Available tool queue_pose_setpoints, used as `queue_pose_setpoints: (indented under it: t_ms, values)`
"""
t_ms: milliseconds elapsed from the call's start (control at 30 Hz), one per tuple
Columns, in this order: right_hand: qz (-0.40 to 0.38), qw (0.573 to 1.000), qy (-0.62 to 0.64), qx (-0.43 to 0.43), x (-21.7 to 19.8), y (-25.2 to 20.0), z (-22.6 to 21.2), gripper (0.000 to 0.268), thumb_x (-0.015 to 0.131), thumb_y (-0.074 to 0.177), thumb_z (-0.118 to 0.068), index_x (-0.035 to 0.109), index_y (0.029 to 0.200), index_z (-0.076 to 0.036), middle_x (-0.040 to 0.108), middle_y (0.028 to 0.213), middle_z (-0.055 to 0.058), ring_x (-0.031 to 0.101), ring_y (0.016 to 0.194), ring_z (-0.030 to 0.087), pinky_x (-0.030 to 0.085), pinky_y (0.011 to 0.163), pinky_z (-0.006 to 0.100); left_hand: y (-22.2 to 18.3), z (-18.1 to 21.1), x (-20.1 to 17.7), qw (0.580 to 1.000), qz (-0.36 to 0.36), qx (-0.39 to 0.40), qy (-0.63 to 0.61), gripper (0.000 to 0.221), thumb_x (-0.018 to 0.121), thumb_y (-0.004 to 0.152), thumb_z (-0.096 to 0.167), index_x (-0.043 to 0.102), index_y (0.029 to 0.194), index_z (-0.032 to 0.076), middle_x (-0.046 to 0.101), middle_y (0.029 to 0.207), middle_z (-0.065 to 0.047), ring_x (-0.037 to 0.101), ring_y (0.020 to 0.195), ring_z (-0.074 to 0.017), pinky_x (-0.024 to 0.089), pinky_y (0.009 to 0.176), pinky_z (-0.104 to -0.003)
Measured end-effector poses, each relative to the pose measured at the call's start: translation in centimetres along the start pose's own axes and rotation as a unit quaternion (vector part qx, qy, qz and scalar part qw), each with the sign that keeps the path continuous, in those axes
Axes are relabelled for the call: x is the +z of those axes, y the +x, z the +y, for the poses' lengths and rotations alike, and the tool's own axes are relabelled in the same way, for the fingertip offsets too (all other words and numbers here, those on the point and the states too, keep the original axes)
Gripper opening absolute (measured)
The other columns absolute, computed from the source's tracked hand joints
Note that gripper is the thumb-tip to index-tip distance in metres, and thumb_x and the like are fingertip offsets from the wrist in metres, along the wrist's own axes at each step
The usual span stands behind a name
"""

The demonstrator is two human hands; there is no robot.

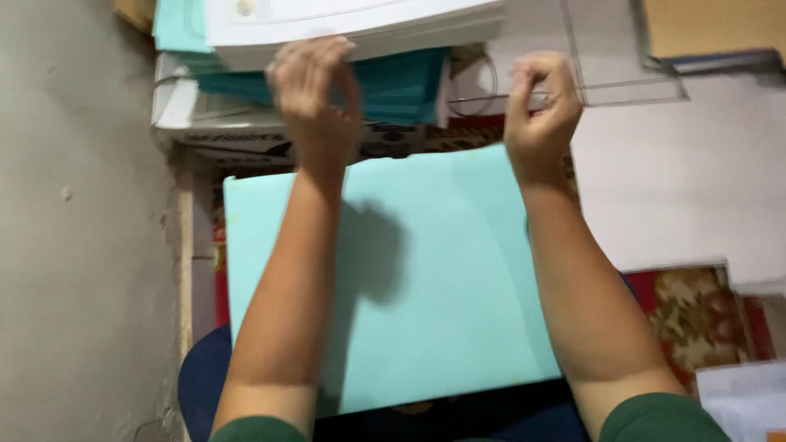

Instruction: Folding white sheets of paper and placing them onto a light blue folder or board.

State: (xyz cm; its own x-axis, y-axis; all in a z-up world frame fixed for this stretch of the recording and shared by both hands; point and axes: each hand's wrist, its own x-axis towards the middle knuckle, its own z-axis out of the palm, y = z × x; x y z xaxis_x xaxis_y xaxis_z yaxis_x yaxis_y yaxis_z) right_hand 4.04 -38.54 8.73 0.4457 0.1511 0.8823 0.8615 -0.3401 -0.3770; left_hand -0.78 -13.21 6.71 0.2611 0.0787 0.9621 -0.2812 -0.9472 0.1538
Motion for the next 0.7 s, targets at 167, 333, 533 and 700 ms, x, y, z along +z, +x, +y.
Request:
queue_pose_setpoints:
  t_ms: [167,333,533,700]
  values:
    - [-0.046,0.983,-0.118,0.13,-13.7,-11.1,4.3,0.028,0.082,0.101,-0.011,0.064,0.08,-0.008,0.062,0.071,0.008,0.059,0.063,0.028,0.048,0.063,0.036,-4.8,15.3,4.9,0.979,-0.141,0.03,-0.143,0.029,0.07,0.084,0.016,0.069,0.113,0.02,0.068,0.086,0.003,0.067,0.072,-0.0216,0.053,0.065,-0.036]
    - [-0.211,0.864,-0.227,0.396,-23.0,-24.4,14.5,0.02,0.069,0.095,-0.002,0.064,0.113,0.001,0.071,0.096,0.026,0.071,0.088,0.043,0.055,0.075,0.052,-8.3,22.3,7.1,0.916,-0.284,-0.167,-0.23,0.022,0.064,0.094,0.025,0.059,0.115,0.029,0.061,0.063,0.003,0.066,0.061,-0.0235,0.053,0.057,-0.039]
    - [-0.371,0.744,-0.296,0.47,-23.0,-24.1,14.1,0.038,0.079,0.085,-0.018,0.07,0.115,0.003,0.069,0.103,0.022,0.071,0.1,0.041,0.059,0.082,0.05,-9.3,22.8,7.3,0.915,-0.357,-0.147,-0.12,0.014,0.062,0.095,0.023,0.056,0.107,0.021,0.059,0.059,0.0,0.067,0.059,-0.0281,0.055,0.057,-0.043]
    - [-0.435,0.72,-0.318,0.438,-22.1,-23.3,14.3,0.05,0.081,0.087,-0.033,0.062,0.111,0.006,0.058,0.107,0.021,0.066,0.109,0.045,0.058,0.087,0.054,-8.9,23.1,7.3,0.913,-0.369,-0.139,-0.105,0.009,0.061,0.093,0.019,0.056,0.1,0.021,0.056,0.055,0.004,0.064,0.053,-0.0243,0.055,0.054,-0.04]
